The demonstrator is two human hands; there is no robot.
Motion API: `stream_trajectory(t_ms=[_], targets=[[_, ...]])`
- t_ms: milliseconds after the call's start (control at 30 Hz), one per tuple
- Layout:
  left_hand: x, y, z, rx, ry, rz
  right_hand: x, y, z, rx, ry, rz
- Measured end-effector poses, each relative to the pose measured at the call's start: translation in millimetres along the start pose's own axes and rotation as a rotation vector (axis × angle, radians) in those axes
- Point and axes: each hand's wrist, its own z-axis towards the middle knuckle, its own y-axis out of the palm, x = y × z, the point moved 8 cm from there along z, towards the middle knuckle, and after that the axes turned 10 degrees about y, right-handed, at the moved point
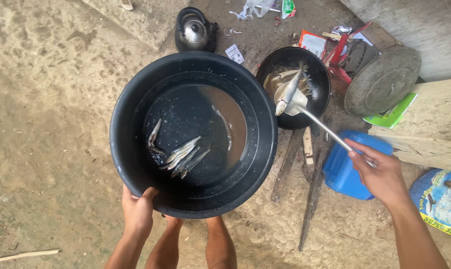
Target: The person transfers fish from a basin into a frying pan using a spatula, fries the fish over a fire, and then picks up and breaks wooden sticks by hand.
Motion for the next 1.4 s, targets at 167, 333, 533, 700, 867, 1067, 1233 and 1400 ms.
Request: stream_trajectory(t_ms=[167,333,533,700,867,1067,1233,1400], targets=[[-29.2,15.3,5.0,0.025,-0.015,-0.034,26.3,19.0,85.7,-0.028,-0.061,-0.087],[-44.1,16.4,7.3,0.066,0.034,-0.101,46.1,50.2,151.8,-0.035,-0.12,-0.172],[-53.2,5.2,8.6,0.097,0.058,-0.144,25.0,79.4,177.2,-0.004,-0.243,-0.201],[-55.1,0.8,8.5,0.148,0.01,-0.184,-22.6,84.6,150.0,0.082,-0.279,-0.339],[-49.0,1.6,0.9,0.161,-0.011,-0.196,-55.7,93.3,112.1,0.219,-0.367,-0.581],[-40.9,2.2,-5.8,0.149,-0.051,-0.176,-74.5,128.2,86.9,0.19,-0.627,-0.728],[-43.6,-3.2,-6.5,0.153,-0.063,-0.169,-66.9,116.6,82.4,0.137,-0.72,-0.832],[-49.7,-7.9,-5.5,0.145,-0.016,-0.204,-67.7,95.3,74.5,0.138,-0.716,-0.899]])
